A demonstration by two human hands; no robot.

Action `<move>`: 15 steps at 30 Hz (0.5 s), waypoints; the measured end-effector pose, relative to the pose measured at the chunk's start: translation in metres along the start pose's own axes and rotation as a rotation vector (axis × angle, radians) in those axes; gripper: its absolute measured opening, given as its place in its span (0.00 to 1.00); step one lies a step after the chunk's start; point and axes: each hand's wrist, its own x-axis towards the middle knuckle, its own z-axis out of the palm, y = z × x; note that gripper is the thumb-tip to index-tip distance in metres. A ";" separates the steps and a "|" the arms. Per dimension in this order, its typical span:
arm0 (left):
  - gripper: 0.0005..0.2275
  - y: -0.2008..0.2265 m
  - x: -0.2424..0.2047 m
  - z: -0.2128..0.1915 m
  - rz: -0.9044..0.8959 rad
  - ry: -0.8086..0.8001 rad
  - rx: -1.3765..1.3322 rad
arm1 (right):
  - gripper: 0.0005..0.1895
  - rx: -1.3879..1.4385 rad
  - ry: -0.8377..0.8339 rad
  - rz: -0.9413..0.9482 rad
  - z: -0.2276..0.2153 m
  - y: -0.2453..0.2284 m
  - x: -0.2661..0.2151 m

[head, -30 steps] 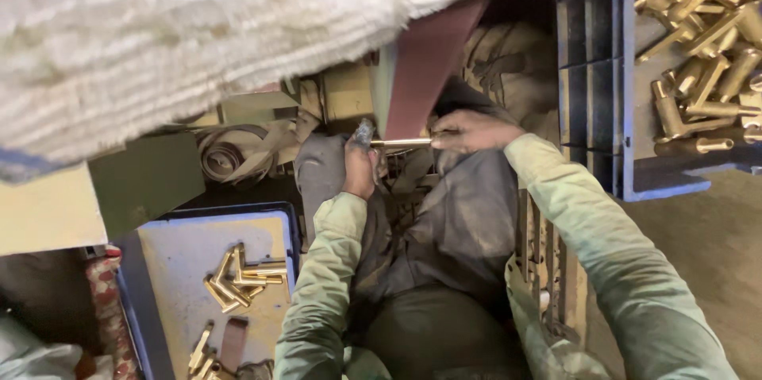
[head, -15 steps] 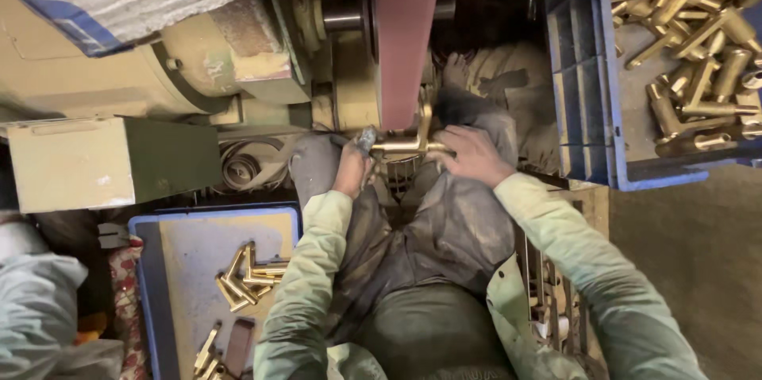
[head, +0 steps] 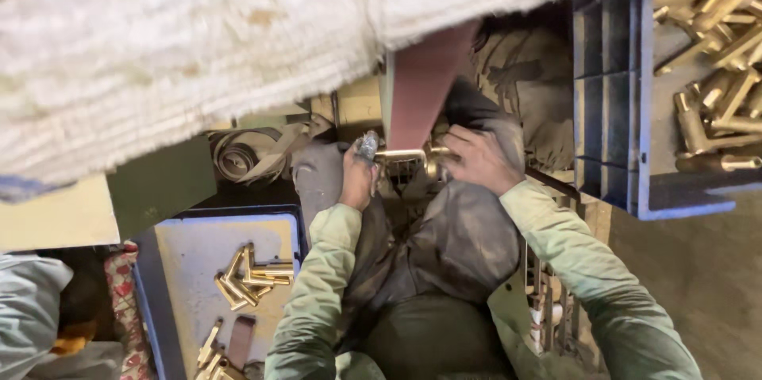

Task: The person repeatedly picks up brass-colored metal parts from a blue bin and presses them against a moving belt sander to smooth or deburr the edges. After grinding, the parts are placed into a second blue bin to the right.

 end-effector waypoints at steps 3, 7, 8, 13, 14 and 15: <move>0.09 -0.006 0.001 0.003 -0.061 0.051 -0.125 | 0.15 0.097 -0.083 0.007 -0.005 0.004 0.013; 0.07 -0.006 0.002 0.002 -0.065 0.017 -0.118 | 0.18 0.255 -0.267 -0.039 -0.006 0.024 0.025; 0.08 -0.006 0.005 0.003 -0.045 0.026 -0.096 | 0.18 0.260 -0.278 -0.061 -0.004 0.031 0.029; 0.10 -0.020 0.022 -0.017 -0.075 -0.034 -0.171 | 0.28 0.620 -0.841 0.493 -0.002 0.049 0.050; 0.10 -0.023 0.025 -0.025 -0.073 -0.115 -0.237 | 0.29 0.694 -0.885 0.471 -0.004 0.048 0.050; 0.12 -0.025 0.026 -0.031 -0.090 -0.209 -0.321 | 0.30 0.768 -0.926 0.451 -0.006 0.045 0.047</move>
